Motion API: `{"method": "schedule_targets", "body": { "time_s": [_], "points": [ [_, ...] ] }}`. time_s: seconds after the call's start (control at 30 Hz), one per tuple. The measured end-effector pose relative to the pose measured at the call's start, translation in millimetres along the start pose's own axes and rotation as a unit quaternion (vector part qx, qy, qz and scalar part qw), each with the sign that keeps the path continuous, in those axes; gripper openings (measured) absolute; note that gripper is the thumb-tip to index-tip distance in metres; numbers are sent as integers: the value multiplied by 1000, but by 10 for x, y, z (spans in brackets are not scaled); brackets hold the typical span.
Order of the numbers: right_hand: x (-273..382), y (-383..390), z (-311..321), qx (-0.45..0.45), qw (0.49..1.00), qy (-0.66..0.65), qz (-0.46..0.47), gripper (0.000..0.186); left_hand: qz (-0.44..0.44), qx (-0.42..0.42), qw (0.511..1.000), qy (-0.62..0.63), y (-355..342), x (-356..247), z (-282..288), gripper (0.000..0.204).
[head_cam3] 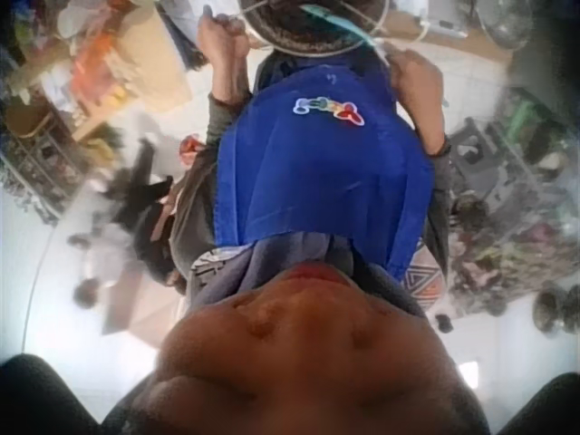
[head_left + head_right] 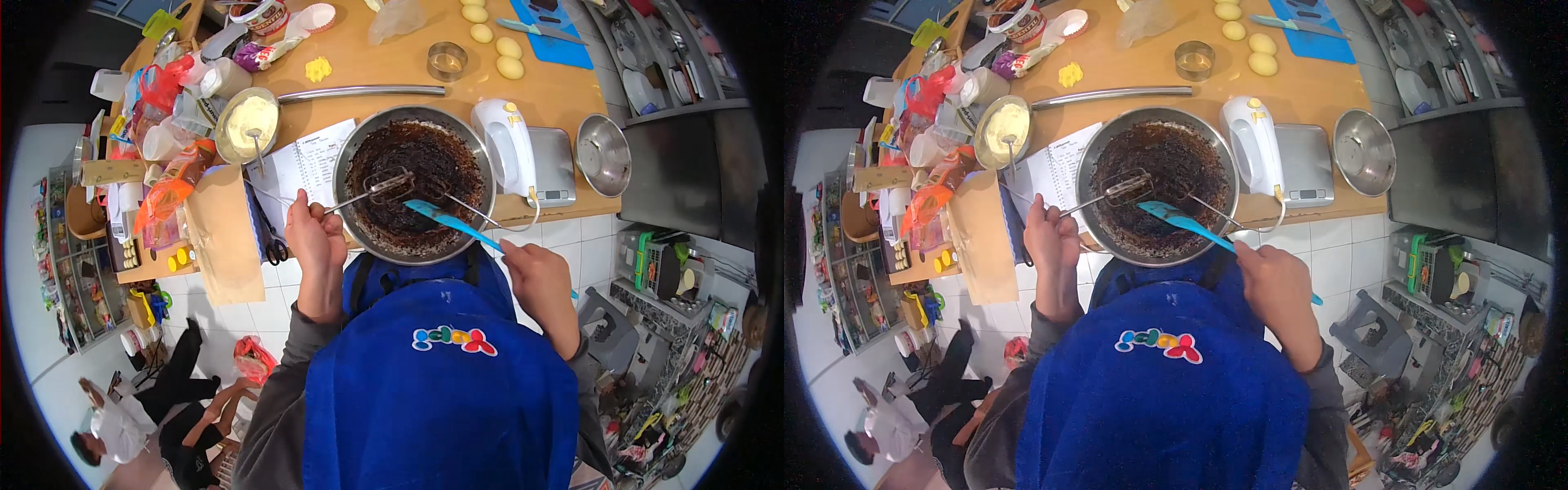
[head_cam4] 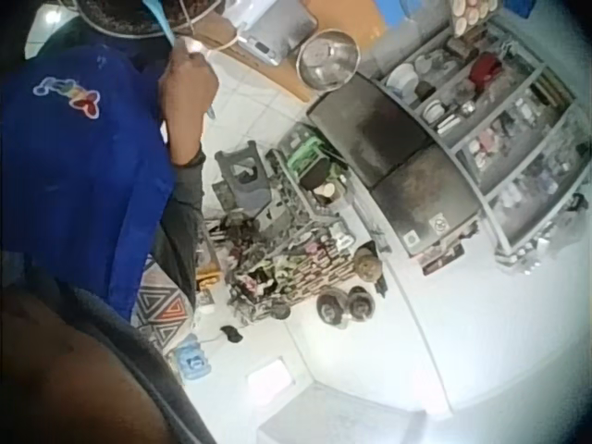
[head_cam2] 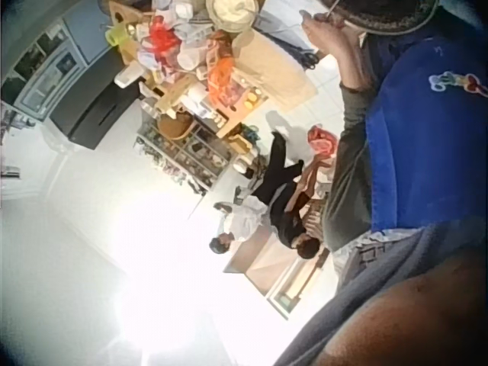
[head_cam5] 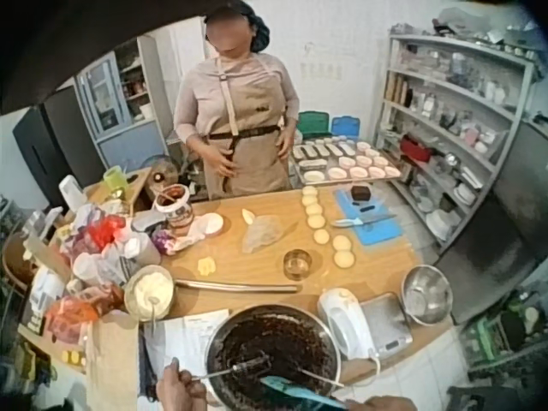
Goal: The person scrapes chocolate mixture off a mixer beater attachment into a bowl using a spatula and their fingers, then stirs and presses the mixture inside the bowl.
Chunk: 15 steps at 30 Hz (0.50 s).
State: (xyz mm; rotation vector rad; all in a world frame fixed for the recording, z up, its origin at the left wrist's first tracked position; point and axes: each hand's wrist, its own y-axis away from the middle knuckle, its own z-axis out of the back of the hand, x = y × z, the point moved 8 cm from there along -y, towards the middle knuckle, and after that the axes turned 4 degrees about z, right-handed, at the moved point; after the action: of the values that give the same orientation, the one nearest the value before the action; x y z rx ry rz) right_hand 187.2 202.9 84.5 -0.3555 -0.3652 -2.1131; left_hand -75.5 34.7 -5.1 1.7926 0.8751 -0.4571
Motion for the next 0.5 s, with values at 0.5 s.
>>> {"method": "schedule_targets", "body": {
  "time_s": [0.5],
  "points": [
    [-282, 22, -319, -1, 979, -167, -117, 18, 73, 16, 991, 109, -43, 38, 38, 13]
  ]
}}
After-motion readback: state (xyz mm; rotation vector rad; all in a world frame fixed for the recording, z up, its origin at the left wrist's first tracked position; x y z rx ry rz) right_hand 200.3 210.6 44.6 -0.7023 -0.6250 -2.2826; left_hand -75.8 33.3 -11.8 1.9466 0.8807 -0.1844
